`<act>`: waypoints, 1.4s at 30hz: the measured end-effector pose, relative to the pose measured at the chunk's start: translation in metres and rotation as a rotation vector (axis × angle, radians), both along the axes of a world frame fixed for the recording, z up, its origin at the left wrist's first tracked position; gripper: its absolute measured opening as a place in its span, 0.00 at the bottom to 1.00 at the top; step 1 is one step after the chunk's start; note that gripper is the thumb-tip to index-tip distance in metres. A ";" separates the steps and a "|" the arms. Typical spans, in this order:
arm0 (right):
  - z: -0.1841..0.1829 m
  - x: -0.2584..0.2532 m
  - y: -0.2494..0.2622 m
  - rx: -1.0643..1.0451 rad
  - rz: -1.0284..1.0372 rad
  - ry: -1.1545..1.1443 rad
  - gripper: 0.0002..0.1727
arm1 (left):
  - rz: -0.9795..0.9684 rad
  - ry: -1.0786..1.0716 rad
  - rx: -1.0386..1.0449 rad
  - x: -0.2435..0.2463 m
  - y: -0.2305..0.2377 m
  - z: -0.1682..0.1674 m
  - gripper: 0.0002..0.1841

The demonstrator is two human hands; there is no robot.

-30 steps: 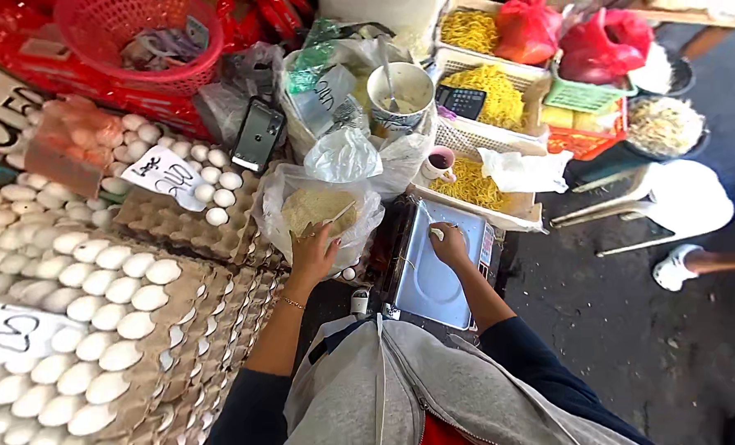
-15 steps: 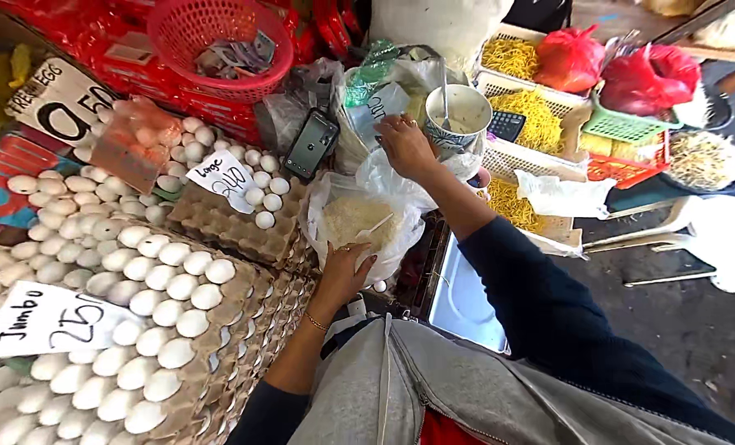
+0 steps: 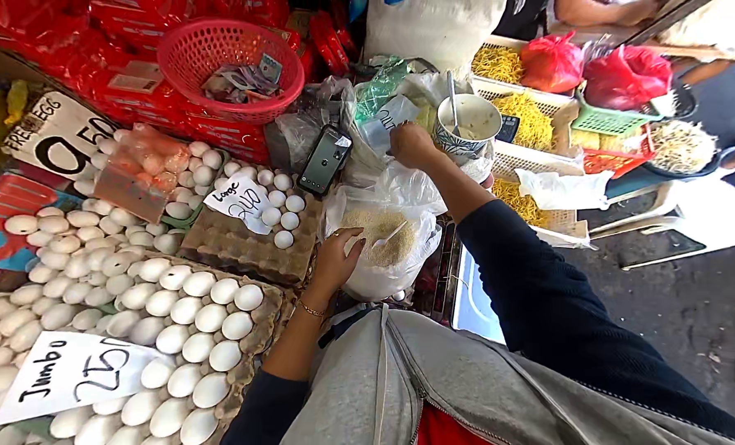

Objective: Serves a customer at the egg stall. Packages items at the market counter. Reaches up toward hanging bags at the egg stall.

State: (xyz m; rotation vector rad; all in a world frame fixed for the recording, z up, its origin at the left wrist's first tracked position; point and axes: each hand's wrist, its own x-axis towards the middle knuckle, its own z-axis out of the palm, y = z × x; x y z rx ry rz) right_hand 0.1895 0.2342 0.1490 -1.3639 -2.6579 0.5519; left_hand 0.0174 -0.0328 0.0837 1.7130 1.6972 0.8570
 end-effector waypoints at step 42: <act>0.056 0.008 0.033 -0.222 -0.213 0.376 0.16 | -0.054 0.189 0.250 0.064 0.091 0.011 0.43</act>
